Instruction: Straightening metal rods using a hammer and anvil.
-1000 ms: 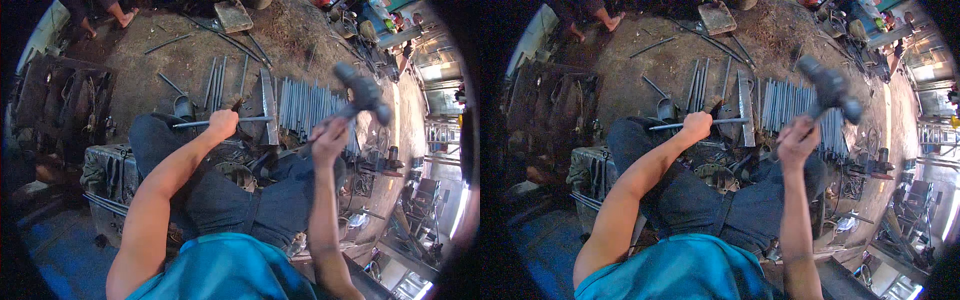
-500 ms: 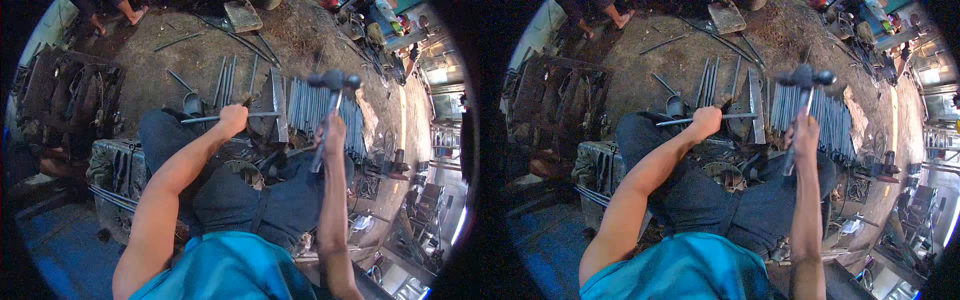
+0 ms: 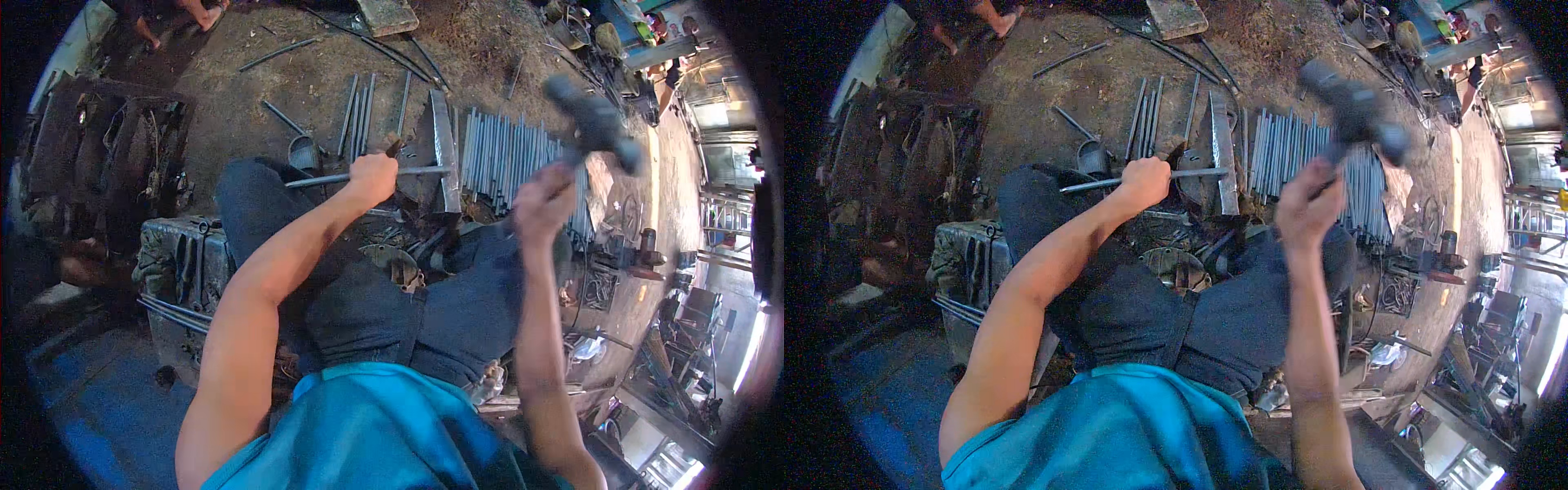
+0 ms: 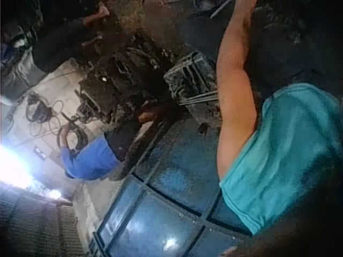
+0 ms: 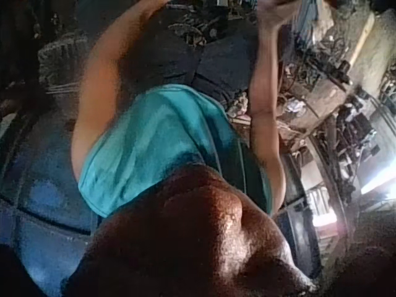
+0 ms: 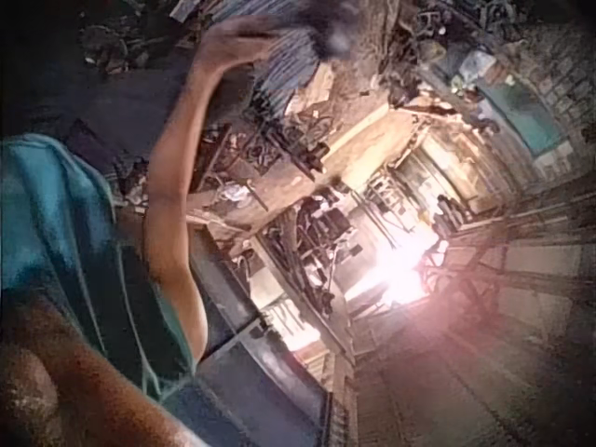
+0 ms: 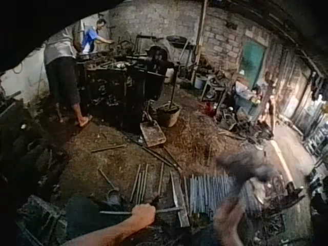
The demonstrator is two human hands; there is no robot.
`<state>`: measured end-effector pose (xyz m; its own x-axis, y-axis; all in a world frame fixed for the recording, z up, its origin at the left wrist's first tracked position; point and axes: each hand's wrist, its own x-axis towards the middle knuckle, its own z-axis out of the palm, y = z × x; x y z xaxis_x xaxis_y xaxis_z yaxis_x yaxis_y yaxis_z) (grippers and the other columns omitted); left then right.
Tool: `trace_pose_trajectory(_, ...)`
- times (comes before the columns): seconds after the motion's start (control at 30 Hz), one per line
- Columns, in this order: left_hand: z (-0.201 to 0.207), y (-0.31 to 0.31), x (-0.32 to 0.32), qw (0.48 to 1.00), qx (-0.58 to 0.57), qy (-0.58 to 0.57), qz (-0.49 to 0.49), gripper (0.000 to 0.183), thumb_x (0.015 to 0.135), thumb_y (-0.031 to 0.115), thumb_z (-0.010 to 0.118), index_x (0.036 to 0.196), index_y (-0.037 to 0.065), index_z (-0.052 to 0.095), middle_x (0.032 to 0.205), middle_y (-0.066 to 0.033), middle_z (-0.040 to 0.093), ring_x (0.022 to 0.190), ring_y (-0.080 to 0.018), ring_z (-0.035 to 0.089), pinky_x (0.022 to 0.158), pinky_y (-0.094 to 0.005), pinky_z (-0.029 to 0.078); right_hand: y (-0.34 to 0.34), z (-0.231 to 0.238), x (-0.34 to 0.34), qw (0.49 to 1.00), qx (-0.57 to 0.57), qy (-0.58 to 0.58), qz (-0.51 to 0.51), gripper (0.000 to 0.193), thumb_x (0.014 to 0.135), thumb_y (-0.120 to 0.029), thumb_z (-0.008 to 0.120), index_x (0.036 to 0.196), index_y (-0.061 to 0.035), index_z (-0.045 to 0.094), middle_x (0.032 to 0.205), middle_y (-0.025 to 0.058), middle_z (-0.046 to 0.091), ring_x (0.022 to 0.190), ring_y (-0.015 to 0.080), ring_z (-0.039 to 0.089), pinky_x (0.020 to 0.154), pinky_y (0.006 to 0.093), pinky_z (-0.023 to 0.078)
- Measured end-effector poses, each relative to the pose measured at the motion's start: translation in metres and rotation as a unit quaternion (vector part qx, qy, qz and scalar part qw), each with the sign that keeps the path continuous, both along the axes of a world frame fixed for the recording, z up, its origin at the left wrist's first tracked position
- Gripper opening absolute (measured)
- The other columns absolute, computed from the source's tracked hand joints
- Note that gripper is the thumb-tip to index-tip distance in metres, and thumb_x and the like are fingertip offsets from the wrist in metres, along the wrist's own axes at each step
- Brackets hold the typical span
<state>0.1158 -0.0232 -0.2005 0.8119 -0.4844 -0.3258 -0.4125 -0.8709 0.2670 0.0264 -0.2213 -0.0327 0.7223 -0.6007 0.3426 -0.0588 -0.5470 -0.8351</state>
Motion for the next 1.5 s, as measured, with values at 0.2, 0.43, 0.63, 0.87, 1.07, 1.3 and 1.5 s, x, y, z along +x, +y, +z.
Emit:
trace_pose_trajectory(0.2, 0.006, 0.0, -0.001, 1.0, 0.007, 0.0, 0.001, 0.019, 0.08, 0.012, 0.059, 0.089, 0.004, 0.073, 0.095, -0.0187, 0.07, 0.091, -0.0335, 0.069, 0.077, -0.0436, 0.056, -0.009, -0.16, -0.035, 0.955, 0.083, 0.279, 0.06, 0.042, 0.097, -0.034, 0.054, 0.08, 0.0048, 0.057, 0.058, 0.0137, 0.055, 0.059, 0.0266, 0.063, 0.056, 0.04, 0.049)
trace_pose_trajectory(0.43, 0.004, 0.002, 0.0, 1.0, -0.004, 0.004, -0.018, 0.02, 0.079, 0.012, 0.059, 0.09, 0.003, 0.073, 0.094, -0.0197, 0.07, 0.09, -0.035, 0.069, 0.077, -0.0442, 0.055, -0.027, -0.024, 0.001, 0.953, 0.203, 0.211, 0.08, 0.045, 0.096, -0.046, 0.053, 0.075, -0.0058, 0.053, 0.051, -0.001, 0.048, 0.039, 0.0079, 0.046, 0.036, 0.0243, 0.036)
trace_pose_trajectory(0.63, 0.001, -0.003, -0.003, 1.0, 0.008, 0.0, -0.001, 0.019, 0.081, 0.017, 0.06, 0.085, 0.002, 0.072, 0.087, -0.0207, 0.069, 0.083, -0.0369, 0.069, 0.074, -0.0461, 0.056, -0.051, 0.147, 0.036, 0.977, 0.126, -0.067, 0.156, 0.047, 0.095, -0.054, 0.05, 0.086, -0.0082, 0.052, 0.058, -0.0009, 0.047, 0.044, 0.0085, 0.046, 0.04, 0.0247, 0.038)
trace_pose_trajectory(0.87, -0.008, -0.003, -0.006, 1.0, -0.005, -0.02, 0.005, 0.021, 0.082, 0.021, 0.061, 0.083, 0.002, 0.072, 0.085, -0.021, 0.069, 0.082, -0.037, 0.069, 0.071, -0.0467, 0.056, -0.063, 0.156, 0.046, 0.96, -0.041, -0.225, 0.159, 0.048, 0.098, -0.052, 0.042, 0.081, -0.0069, 0.048, 0.056, 0.0014, 0.042, 0.045, 0.0124, 0.046, 0.045, 0.0285, 0.04)
trace_pose_trajectory(1.07, -0.008, -0.001, -0.003, 1.0, -0.014, -0.005, -0.013, 0.018, 0.081, 0.019, 0.062, 0.082, 0.004, 0.072, 0.084, -0.0204, 0.069, 0.081, -0.0369, 0.069, 0.07, -0.0463, 0.056, 0.014, -0.071, -0.025, 0.949, -0.104, 0.293, 0.053, 0.026, 0.093, -0.02, 0.058, 0.091, 0.0054, 0.057, 0.07, 0.0247, 0.062, 0.059, 0.0318, 0.064, 0.052, 0.0399, 0.046)
trace_pose_trajectory(1.3, 0.001, -0.006, -0.005, 1.0, 0.015, -0.008, -0.009, 0.017, 0.078, 0.012, 0.061, 0.087, 0.002, 0.073, 0.089, -0.018, 0.071, 0.087, -0.0342, 0.07, 0.075, -0.0442, 0.056, -0.019, -0.189, -0.077, 0.924, 0.245, 0.293, 0.011, 0.039, 0.096, -0.036, 0.055, 0.077, -0.0035, 0.05, 0.05, 0.0032, 0.047, 0.038, 0.0136, 0.048, 0.034, 0.0315, 0.037)
trace_pose_trajectory(1.5, -0.006, -0.005, -0.007, 1.0, -0.016, -0.01, 0.003, 0.018, 0.079, 0.013, 0.059, 0.081, 0.0, 0.071, 0.083, -0.0235, 0.068, 0.082, -0.0386, 0.069, 0.073, -0.0478, 0.056, -0.014, -0.099, -0.044, 0.907, 0.332, 0.257, 0.042, 0.04, 0.096, -0.042, 0.056, 0.076, -0.0097, 0.045, 0.051, -0.0017, 0.043, 0.037, 0.0089, 0.043, 0.033, 0.0264, 0.036)
